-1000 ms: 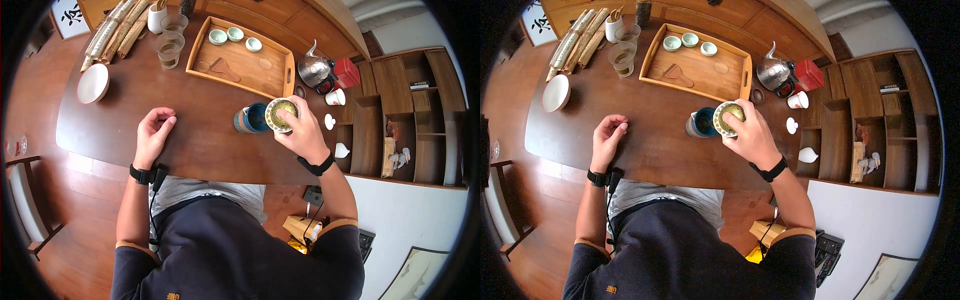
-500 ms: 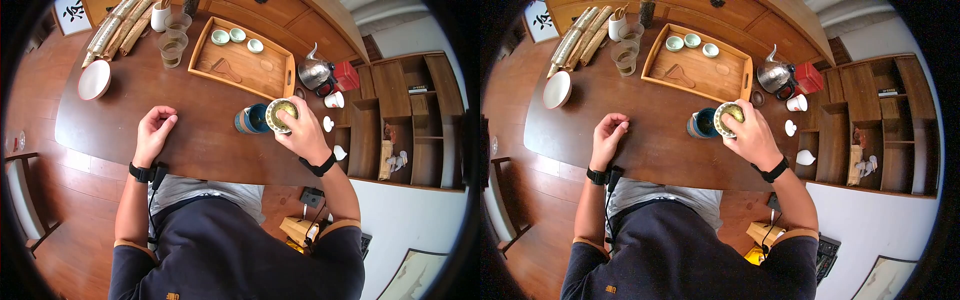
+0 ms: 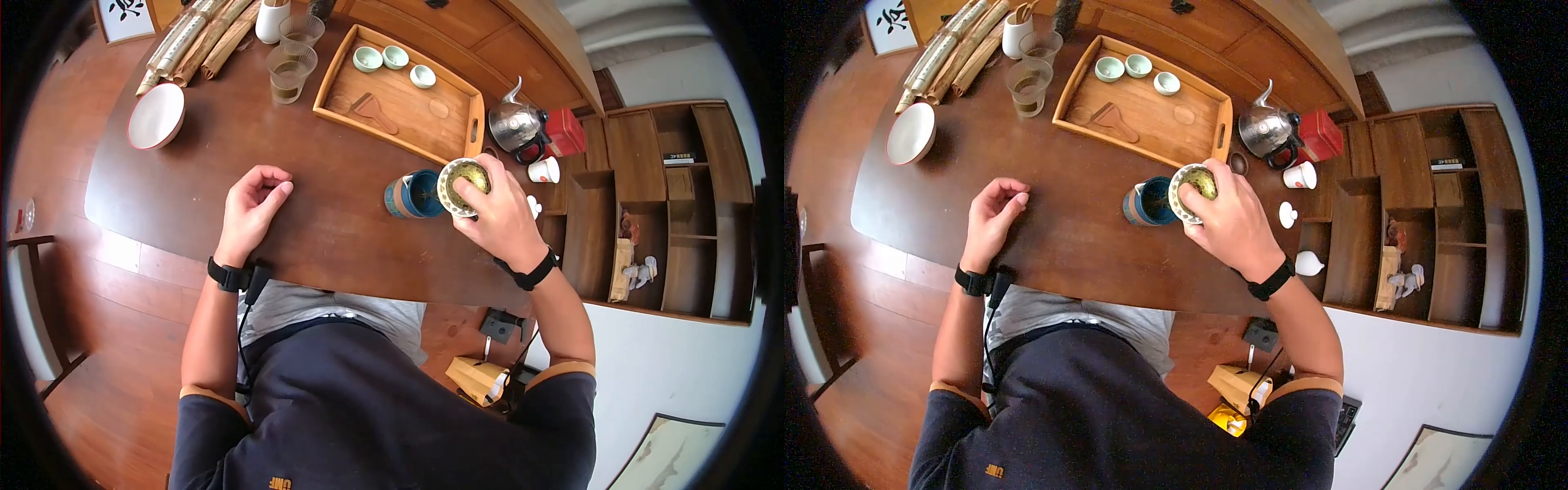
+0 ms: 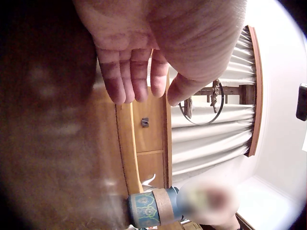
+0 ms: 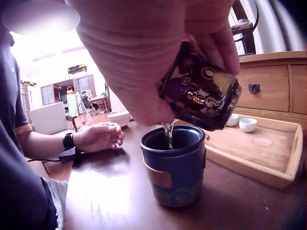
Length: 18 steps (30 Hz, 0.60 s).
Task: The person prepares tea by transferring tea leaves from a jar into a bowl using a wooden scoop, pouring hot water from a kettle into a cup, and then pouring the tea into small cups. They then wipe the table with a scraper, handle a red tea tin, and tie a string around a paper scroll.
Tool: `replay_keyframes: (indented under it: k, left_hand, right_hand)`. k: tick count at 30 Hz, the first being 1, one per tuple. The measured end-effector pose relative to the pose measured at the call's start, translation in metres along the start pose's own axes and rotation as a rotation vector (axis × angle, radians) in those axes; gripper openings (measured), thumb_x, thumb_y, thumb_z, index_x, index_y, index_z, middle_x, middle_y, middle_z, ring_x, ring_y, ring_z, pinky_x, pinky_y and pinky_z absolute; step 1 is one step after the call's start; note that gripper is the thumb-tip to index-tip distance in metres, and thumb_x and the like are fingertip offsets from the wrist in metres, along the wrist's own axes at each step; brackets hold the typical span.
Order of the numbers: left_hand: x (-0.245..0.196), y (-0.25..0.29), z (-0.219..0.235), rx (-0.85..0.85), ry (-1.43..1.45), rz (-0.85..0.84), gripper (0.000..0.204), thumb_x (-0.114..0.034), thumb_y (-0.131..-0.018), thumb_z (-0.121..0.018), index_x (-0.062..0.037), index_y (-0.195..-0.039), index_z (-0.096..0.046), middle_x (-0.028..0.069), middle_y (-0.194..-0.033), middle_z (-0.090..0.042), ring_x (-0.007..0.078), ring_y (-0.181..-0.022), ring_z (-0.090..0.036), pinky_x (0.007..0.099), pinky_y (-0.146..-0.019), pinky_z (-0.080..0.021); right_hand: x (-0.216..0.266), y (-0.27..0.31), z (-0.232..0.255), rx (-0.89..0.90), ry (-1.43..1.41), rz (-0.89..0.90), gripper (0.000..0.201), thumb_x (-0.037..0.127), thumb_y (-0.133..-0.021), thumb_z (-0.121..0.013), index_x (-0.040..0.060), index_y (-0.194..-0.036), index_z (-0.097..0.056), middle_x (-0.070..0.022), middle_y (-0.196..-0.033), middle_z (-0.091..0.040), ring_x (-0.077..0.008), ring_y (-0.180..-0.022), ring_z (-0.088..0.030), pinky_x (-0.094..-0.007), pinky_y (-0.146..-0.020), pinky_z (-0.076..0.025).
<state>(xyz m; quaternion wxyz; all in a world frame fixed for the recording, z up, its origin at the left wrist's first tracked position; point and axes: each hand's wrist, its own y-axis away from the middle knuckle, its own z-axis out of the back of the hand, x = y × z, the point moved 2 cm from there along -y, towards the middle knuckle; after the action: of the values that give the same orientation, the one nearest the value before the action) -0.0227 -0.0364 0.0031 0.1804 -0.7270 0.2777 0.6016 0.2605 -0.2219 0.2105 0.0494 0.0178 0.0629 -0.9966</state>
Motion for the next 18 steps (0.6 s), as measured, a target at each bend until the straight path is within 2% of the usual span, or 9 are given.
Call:
replay_keyframes:
  k: [18]
  left_hand:
    - [0.0062,-0.0021,0.0062,0.011,0.146,-0.002,0.012,-0.008,-0.100,-0.070,-0.0016,-0.111,-0.068,0.0048,-0.112,-0.071,0.0107,-0.099,-0.065,0.0253,-0.086,-0.053]
  right_hand:
    - [0.0043,-0.0096,-0.0047,0.138,0.063,-0.007,0.053,0.007,-0.067,-0.083,0.0138,-0.116,-0.067,-0.0197,-0.123,-0.056,-0.0380,-0.102,-0.064,-0.0470,-0.090,-0.053]
